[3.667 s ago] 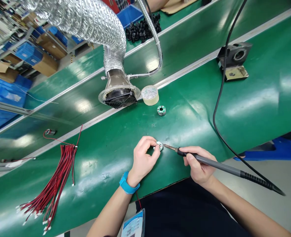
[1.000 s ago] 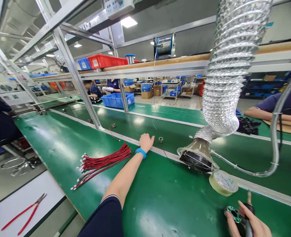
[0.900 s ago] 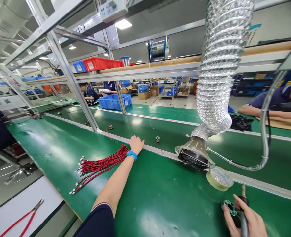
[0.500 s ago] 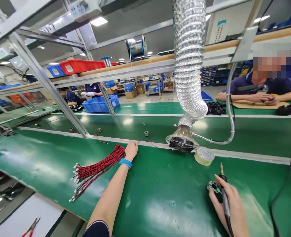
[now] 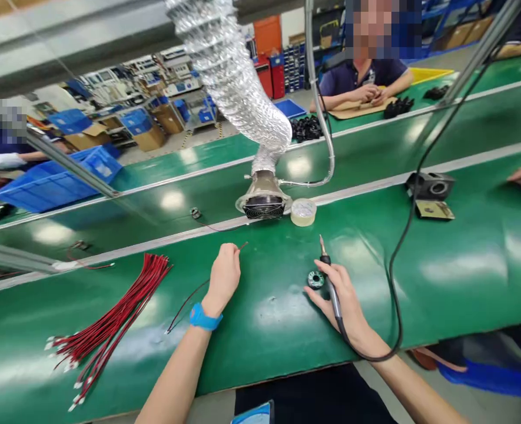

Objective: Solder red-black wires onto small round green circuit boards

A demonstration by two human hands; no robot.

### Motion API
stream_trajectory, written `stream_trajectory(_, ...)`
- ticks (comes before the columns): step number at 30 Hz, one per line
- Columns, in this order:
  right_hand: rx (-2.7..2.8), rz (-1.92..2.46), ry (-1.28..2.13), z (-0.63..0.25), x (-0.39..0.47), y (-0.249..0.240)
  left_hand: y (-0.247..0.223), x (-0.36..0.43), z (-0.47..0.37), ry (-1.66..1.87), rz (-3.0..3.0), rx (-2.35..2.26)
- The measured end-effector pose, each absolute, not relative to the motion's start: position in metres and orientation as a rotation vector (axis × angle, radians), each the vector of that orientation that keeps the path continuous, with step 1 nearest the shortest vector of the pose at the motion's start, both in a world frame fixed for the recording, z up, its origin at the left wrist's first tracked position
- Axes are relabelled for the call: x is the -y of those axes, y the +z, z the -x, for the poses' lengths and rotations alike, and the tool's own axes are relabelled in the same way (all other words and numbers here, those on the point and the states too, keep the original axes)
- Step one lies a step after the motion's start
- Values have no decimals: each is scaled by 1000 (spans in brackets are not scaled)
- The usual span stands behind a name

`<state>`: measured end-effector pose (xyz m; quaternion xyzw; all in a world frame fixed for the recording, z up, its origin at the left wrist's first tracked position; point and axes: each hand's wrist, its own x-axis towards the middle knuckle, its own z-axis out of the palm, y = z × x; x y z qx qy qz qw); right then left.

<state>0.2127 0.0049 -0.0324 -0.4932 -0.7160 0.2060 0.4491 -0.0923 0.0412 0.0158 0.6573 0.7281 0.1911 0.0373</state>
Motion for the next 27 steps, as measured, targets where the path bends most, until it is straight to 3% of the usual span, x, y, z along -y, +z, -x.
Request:
stream_trajectory(4, 1757, 1175, 562, -211, -5, -29, 22, -16, 29, 933, -2073, -1678)
stream_trajectory(7, 1757, 1120, 630, -209, -4, -23, 26, -13, -4, 965, -1917, -1474)
stream_trajectory(14, 1725, 1174, 700, -212, -4, -26, 21, -16, -30, 874, -1409, -1363)
stream_trajectory(27, 1547, 1130, 732, -226, 8, -12, 27, -13, -37, 925, -1610, -1427)
